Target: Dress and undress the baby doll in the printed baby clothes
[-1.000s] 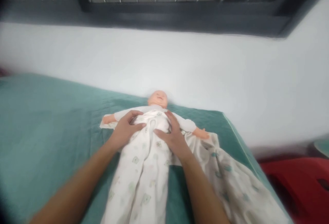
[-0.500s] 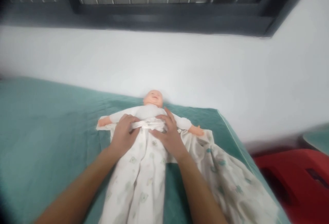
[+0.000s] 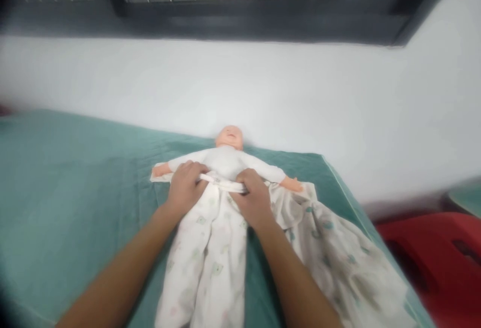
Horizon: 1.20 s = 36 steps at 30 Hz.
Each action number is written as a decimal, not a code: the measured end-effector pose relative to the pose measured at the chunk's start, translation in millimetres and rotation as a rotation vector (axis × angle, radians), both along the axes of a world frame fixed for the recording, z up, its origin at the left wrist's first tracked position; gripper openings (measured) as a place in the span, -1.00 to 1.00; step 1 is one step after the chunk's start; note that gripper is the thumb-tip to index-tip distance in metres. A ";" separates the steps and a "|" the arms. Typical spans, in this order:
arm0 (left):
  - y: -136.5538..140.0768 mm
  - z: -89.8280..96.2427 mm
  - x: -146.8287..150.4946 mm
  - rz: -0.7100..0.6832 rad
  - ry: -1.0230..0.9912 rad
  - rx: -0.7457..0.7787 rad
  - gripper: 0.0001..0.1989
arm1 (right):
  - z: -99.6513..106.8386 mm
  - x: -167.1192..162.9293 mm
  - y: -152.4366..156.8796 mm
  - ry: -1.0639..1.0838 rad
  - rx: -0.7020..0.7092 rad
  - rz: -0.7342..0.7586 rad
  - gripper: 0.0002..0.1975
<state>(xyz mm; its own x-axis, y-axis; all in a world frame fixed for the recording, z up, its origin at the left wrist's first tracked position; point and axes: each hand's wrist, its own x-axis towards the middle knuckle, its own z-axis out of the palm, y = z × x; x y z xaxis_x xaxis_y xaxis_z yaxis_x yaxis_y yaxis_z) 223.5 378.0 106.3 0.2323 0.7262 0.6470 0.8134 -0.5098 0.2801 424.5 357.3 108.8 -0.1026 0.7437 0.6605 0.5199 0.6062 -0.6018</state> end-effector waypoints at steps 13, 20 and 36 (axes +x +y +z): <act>-56.6 -31.7 -27.0 0.030 -0.116 -0.049 -0.80 | -7.4 12.6 2.9 -0.342 -0.130 -0.090 -0.91; -63.5 -33.9 -25.7 0.099 -0.143 -0.180 -0.79 | -14.3 11.4 -1.9 -0.298 -0.076 -0.113 -0.84; -62.4 -34.5 -25.0 0.071 -0.271 -0.226 -0.87 | -15.3 4.2 -79.7 -0.002 -0.432 -0.070 -0.81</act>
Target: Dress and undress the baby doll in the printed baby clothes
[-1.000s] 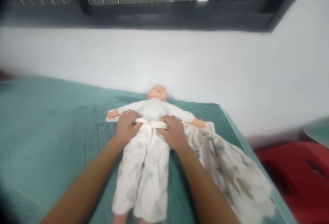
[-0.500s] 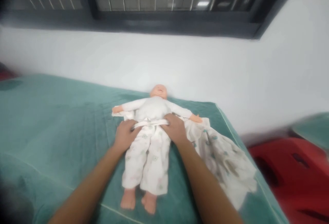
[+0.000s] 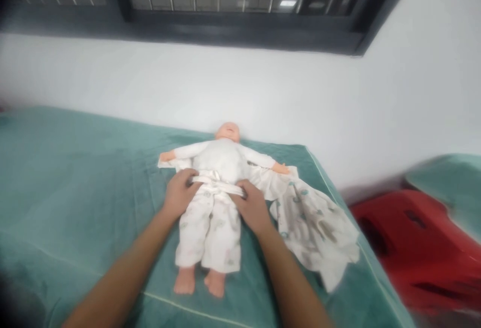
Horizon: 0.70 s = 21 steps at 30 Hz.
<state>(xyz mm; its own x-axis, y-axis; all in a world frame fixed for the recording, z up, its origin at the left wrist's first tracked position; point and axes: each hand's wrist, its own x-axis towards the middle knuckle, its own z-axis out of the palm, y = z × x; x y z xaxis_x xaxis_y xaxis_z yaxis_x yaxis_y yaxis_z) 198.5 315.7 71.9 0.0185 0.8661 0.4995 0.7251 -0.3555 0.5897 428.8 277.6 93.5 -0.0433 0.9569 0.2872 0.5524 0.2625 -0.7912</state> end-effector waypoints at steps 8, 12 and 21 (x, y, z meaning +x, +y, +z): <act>25.3 7.6 17.4 -0.079 -0.030 0.140 -0.88 | -4.9 12.3 21.2 0.201 -0.019 0.017 -0.69; 39.8 10.6 23.7 -0.087 -0.059 0.129 -0.84 | -9.0 12.1 23.4 0.199 -0.041 0.005 -0.52; -25.8 3.0 10.5 -0.188 0.012 0.140 -0.84 | -11.0 8.7 24.5 0.150 -0.013 -0.053 -0.72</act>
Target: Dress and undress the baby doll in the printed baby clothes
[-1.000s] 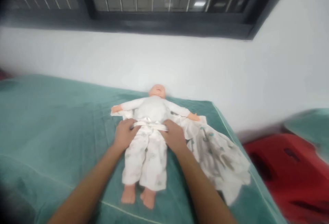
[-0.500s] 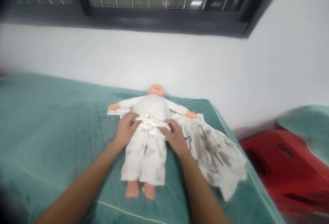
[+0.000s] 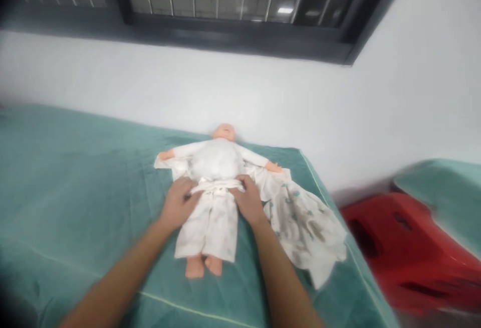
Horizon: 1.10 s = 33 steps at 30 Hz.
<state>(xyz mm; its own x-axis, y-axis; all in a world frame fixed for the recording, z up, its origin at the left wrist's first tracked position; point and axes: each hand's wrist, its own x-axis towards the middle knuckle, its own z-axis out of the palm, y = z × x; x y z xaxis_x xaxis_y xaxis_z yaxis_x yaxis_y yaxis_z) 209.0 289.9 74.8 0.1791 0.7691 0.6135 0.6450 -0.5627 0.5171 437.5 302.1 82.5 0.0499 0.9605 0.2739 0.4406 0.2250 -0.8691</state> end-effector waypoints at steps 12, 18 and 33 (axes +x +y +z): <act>-9.9 -4.7 -5.2 -0.008 -0.059 -0.128 -0.78 | 14.8 -2.4 -34.5 -0.169 -0.062 0.111 -0.75; -9.1 -7.5 -7.3 0.005 -0.073 -0.070 -0.83 | 8.9 -12.8 -90.5 -0.041 -0.158 0.201 -0.66; 13.7 1.5 -3.0 0.096 -0.160 -0.144 -0.80 | 30.0 -17.2 -57.5 -0.084 -0.180 0.302 -0.41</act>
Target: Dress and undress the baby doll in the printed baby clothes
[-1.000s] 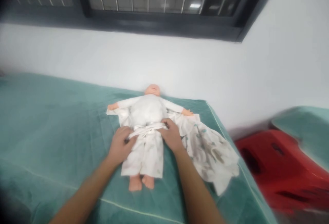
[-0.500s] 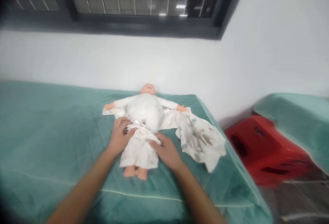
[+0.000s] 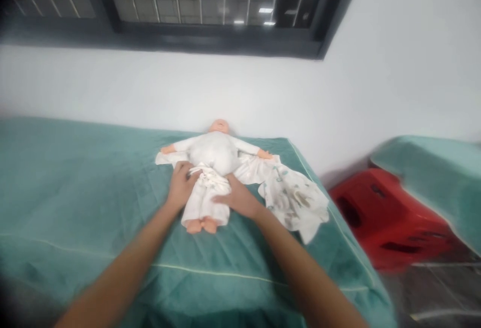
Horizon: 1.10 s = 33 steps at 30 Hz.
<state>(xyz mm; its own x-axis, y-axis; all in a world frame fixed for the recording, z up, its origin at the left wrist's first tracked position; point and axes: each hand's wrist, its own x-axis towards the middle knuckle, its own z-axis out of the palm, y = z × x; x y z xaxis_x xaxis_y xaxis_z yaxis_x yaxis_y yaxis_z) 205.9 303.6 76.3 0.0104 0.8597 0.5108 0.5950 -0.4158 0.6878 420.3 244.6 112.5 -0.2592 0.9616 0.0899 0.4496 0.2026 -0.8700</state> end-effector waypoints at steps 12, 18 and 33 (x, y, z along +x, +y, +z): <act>-97.7 -20.5 -27.1 -0.215 -0.094 -0.151 -0.64 | -8.4 -9.0 -2.8 -0.060 0.148 -0.147 -0.70; -94.8 -18.9 -32.2 -0.338 -0.046 -0.178 -0.32 | 2.7 -15.9 -60.8 -0.176 0.094 -0.040 -0.72; -108.6 5.5 -48.6 -0.439 0.053 -0.201 -0.62 | 11.1 -29.1 -78.7 -0.424 0.137 0.025 -0.46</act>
<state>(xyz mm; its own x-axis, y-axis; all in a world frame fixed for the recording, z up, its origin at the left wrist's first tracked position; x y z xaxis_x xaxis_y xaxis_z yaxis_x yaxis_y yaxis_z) 157.3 195.0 81.8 0.4157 0.8498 0.3240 0.4298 -0.4975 0.7535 391.2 165.9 123.6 -0.3232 0.9414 0.0968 0.7543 0.3181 -0.5744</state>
